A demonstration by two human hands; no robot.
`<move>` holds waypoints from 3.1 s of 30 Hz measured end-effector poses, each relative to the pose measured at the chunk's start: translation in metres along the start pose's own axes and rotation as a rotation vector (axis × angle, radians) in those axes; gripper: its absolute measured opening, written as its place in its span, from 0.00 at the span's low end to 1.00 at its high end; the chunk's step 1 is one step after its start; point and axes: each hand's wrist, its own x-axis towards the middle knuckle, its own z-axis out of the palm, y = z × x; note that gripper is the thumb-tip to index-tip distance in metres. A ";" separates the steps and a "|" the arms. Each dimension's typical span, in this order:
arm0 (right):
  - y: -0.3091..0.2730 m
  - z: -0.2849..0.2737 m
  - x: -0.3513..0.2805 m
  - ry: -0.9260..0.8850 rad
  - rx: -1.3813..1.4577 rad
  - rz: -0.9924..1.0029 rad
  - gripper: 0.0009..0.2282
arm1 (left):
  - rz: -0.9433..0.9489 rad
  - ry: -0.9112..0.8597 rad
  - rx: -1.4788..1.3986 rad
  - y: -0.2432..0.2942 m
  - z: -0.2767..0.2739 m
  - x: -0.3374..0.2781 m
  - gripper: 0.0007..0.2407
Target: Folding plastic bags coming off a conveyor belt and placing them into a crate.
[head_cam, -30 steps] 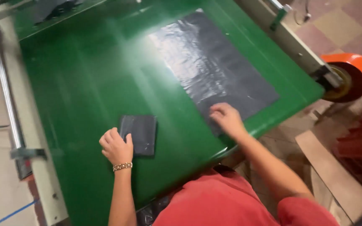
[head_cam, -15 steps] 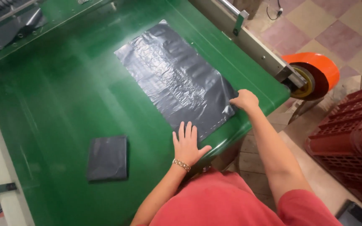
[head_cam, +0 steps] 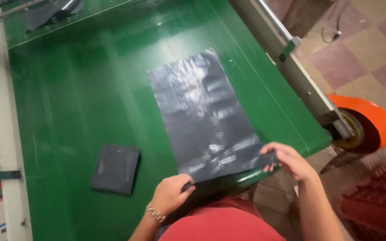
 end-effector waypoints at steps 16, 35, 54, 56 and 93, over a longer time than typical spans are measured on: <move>-0.029 0.026 0.318 0.263 -0.923 -0.025 0.15 | -0.461 0.470 -0.132 -0.182 -0.067 0.203 0.19; -0.048 0.074 0.372 0.099 -1.425 -0.247 0.15 | -0.421 0.436 -0.626 -0.104 -0.006 0.183 0.18; 0.045 0.090 0.094 0.437 -1.234 -0.905 0.09 | -0.511 0.761 -1.107 -0.108 0.019 0.074 0.28; 0.046 0.090 0.092 0.470 -1.227 -0.879 0.07 | -0.096 0.816 0.049 -0.094 0.026 0.057 0.26; 0.177 0.086 0.109 0.252 0.565 0.284 0.09 | -0.312 0.099 -0.005 -0.071 0.038 0.222 0.17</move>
